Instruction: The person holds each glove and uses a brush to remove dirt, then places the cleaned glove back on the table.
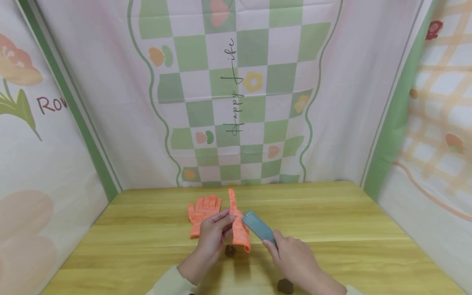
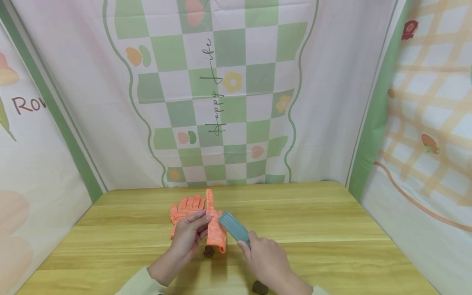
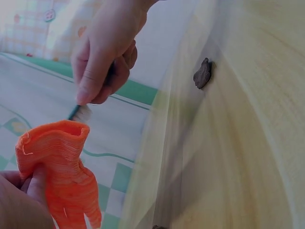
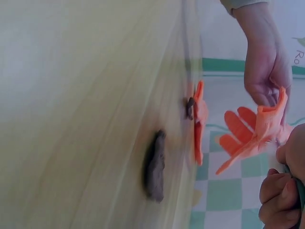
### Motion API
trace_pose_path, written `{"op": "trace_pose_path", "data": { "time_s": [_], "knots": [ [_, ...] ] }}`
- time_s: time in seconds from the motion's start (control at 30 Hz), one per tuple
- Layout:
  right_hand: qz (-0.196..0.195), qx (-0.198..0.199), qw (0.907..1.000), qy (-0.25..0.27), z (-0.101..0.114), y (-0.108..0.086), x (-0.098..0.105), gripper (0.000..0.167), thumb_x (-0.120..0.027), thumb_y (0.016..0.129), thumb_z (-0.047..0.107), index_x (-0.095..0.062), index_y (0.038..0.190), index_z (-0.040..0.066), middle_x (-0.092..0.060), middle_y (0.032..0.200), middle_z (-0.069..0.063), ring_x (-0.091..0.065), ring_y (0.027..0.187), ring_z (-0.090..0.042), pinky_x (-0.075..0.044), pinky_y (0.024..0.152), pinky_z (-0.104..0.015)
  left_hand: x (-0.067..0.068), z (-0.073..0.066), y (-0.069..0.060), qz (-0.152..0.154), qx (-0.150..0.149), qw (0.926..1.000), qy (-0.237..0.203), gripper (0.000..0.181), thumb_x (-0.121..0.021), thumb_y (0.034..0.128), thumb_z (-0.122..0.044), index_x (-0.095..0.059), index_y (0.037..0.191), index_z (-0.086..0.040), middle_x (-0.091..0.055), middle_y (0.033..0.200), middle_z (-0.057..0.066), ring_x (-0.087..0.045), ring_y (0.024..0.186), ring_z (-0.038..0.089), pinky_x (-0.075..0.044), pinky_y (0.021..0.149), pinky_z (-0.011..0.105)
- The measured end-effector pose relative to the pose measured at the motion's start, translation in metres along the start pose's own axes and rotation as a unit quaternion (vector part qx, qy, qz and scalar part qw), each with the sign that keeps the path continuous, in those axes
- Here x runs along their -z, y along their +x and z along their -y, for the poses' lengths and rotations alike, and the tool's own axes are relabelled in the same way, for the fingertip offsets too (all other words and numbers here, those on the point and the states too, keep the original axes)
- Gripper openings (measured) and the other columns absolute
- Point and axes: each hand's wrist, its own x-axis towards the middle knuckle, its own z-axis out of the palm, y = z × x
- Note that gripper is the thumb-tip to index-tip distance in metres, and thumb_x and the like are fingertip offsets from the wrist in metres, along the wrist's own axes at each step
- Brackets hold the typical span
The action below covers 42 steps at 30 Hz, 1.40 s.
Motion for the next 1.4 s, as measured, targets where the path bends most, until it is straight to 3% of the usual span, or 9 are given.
{"op": "trace_pose_path", "data": {
  "time_s": [0.23,0.47,0.67,0.87,1.07,1.3,1.4],
  "knots": [
    [0.014,-0.049,0.9986,-0.012,-0.014,0.004,0.003,0.026,-0.058,0.098,0.030,-0.055,0.083,0.009,-0.040,0.056,0.003,-0.038,0.045,-0.011,-0.032,0.039,-0.024,0.001,-0.004,0.001,0.011,-0.011,0.9999,-0.001,0.037,-0.064,0.0899,0.002,-0.055,0.124,0.014,-0.071,0.087,0.006,-0.068,0.076,0.010,-0.057,0.069,0.021],
    [-0.007,-0.053,0.9983,0.023,-0.008,0.011,0.010,0.029,-0.056,0.099,0.030,-0.062,0.098,0.002,-0.044,0.058,0.005,-0.039,0.045,-0.010,-0.034,0.039,-0.025,0.004,-0.002,0.002,0.011,0.000,0.9999,0.003,0.037,-0.065,0.0889,0.002,-0.057,0.123,0.013,-0.072,0.088,0.007,-0.068,0.076,0.012,-0.057,0.069,0.022],
    [-0.011,-0.075,0.9942,0.076,-0.001,0.014,0.013,0.028,-0.054,0.101,0.029,-0.053,0.081,0.010,-0.043,0.056,0.003,-0.038,0.044,-0.009,-0.033,0.039,-0.024,0.003,0.001,0.000,0.012,0.007,0.9999,0.003,0.036,-0.066,0.0883,0.002,-0.058,0.122,0.013,-0.071,0.084,0.006,-0.066,0.071,0.010,-0.056,0.065,0.020],
    [-0.019,-0.096,0.9835,0.152,0.008,0.019,0.014,0.033,-0.050,0.103,0.032,-0.049,0.077,0.012,-0.043,0.055,0.002,-0.037,0.043,-0.008,-0.031,0.037,-0.020,0.001,0.004,-0.001,0.019,0.019,0.9996,0.004,0.033,-0.066,0.0880,0.002,-0.061,0.120,0.011,-0.071,0.082,0.005,-0.066,0.070,0.009,-0.056,0.062,0.019],
    [-0.038,-0.100,0.9745,0.197,0.015,0.021,0.012,0.036,-0.048,0.103,0.037,-0.050,0.080,0.010,-0.043,0.059,0.000,-0.038,0.046,-0.010,-0.033,0.038,-0.024,-0.002,0.005,-0.004,0.026,0.023,0.9993,0.015,0.039,-0.067,0.0876,0.000,-0.058,0.124,0.010,-0.071,0.084,0.005,-0.065,0.070,0.009,-0.056,0.063,0.020],
    [-0.023,-0.135,0.9511,0.277,0.021,0.026,0.008,0.038,-0.048,0.103,0.037,-0.054,0.080,0.007,-0.051,0.061,-0.001,-0.039,0.047,-0.011,-0.032,0.039,-0.023,-0.004,0.008,-0.006,0.033,0.027,0.9989,0.019,0.037,-0.068,0.0879,-0.001,-0.060,0.123,0.009,-0.072,0.086,0.005,-0.066,0.072,0.010,-0.057,0.066,0.022],
    [-0.025,-0.139,0.9483,0.284,0.023,0.028,0.006,0.041,-0.047,0.102,0.040,-0.057,0.081,0.007,-0.055,0.064,-0.001,-0.038,0.047,-0.011,-0.031,0.038,-0.023,-0.005,0.009,-0.007,0.036,0.029,0.9986,0.026,0.037,-0.068,0.0876,-0.002,-0.061,0.122,0.008,-0.072,0.089,0.007,-0.067,0.074,0.011,-0.058,0.069,0.024]
  ]
}}
